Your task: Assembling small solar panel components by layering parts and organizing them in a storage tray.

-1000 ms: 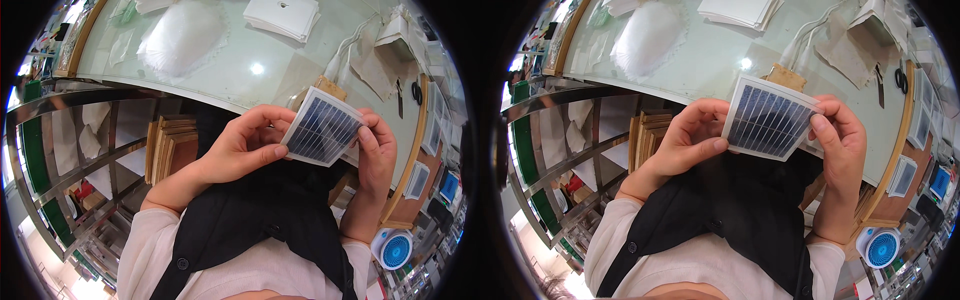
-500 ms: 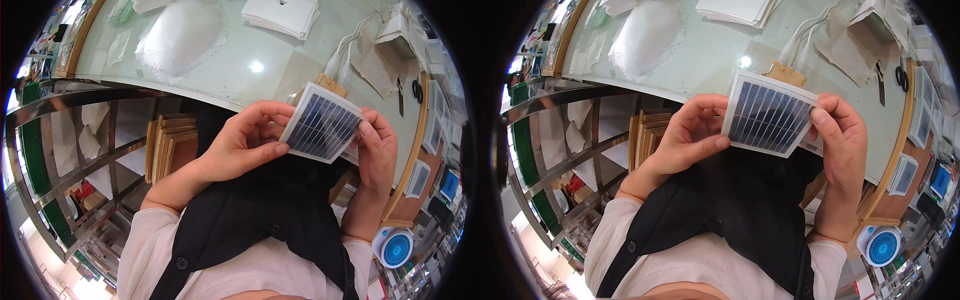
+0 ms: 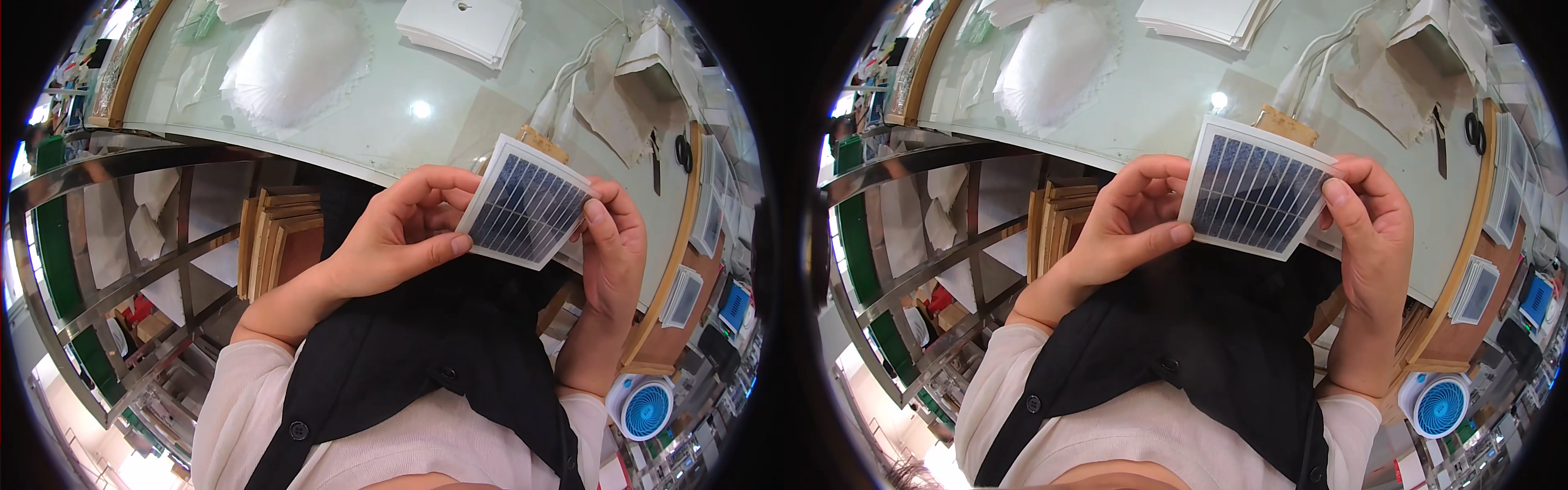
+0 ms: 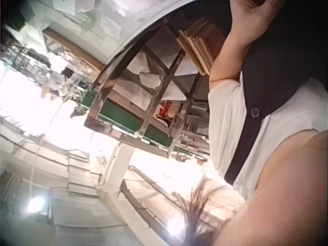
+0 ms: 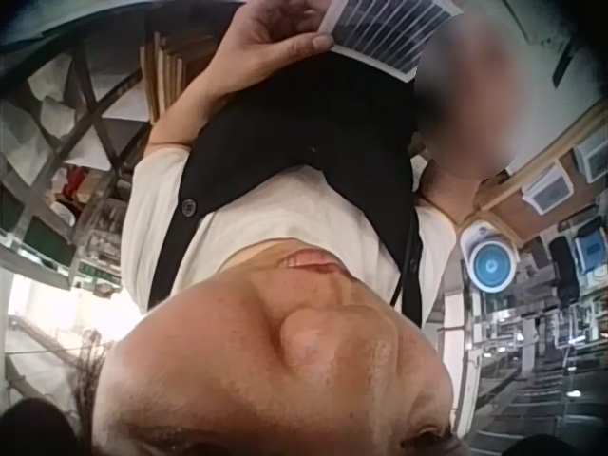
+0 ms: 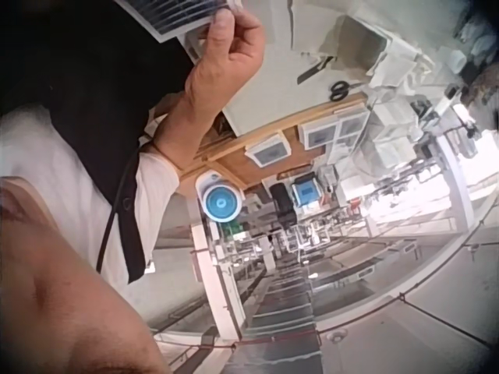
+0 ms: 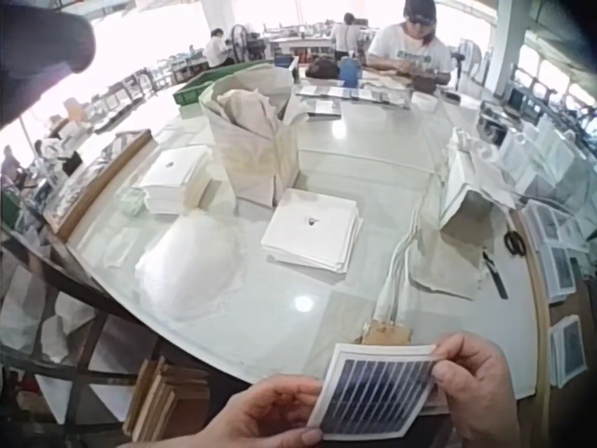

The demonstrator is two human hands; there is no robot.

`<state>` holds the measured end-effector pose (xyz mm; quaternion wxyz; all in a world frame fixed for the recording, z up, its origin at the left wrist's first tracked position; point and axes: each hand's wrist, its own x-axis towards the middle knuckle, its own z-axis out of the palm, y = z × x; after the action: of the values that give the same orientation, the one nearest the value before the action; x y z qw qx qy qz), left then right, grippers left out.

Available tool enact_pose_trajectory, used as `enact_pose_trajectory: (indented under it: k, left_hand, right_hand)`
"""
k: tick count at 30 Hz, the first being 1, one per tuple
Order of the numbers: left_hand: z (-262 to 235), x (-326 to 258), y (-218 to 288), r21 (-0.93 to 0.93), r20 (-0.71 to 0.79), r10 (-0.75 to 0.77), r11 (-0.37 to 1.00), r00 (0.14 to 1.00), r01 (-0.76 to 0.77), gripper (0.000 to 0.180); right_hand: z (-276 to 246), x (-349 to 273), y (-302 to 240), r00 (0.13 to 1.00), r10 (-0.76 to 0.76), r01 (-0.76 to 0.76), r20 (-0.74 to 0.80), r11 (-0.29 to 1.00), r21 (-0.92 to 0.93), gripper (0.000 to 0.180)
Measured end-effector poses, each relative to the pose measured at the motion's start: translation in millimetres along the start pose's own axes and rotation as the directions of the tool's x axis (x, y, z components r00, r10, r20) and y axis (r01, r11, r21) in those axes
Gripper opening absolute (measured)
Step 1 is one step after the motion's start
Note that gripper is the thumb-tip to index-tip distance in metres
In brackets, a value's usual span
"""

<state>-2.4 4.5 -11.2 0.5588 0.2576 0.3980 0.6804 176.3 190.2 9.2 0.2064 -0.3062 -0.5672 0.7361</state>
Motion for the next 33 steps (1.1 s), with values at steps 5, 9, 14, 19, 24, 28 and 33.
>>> enact_pose_trajectory:
  k: [5, 9, 14, 19, 24, 28, 33]
  left_hand:
    - [-2, 1, 0, 0.001, 0.002, 0.002, 1.0, 1.0, -0.002, 0.046]
    - [0, 2, 0, 0.007, -0.012, 0.0, 1.0, 1.0, 0.0, 0.046]
    - [-2, 2, -5, 0.044, -0.027, 0.003, 0.999, 1.0, -0.002, 0.048]
    - [2, 2, 0, 0.038, -0.087, -0.117, 0.992, 0.989, 0.121, 0.06]
    - [1, 2, -2, 0.102, -0.117, -0.19, 0.974, 0.975, 0.202, 0.068]
    - [1, 4, 2, 0.063, -0.11, -0.239, 0.967, 0.965, 0.246, 0.068]
    - [1, 4, 8, 0.049, -0.12, -0.3, 0.95, 0.947, 0.307, 0.069]
  right_hand:
    - [3, 2, -1, 1.0, -0.006, 0.006, -0.007, 1.0, -0.01, 0.012]
    - [5, 2, -5, 1.0, 0.003, -0.003, -0.016, 1.0, -0.008, 0.02]
    - [15, 2, -9, 0.996, -0.012, 0.014, -0.092, 1.0, 0.015, 0.038]
    - [15, -1, 1, 0.995, -0.04, 0.034, -0.087, 0.997, -0.067, 0.04]
    - [15, -4, 17, 0.986, -0.101, 0.066, -0.132, 0.967, -0.248, 0.038]
    - [14, -3, 20, 0.986, -0.096, 0.062, -0.139, 0.972, -0.228, 0.038]
    - [14, -1, 18, 0.99, -0.081, 0.053, -0.116, 0.972, -0.227, 0.037]
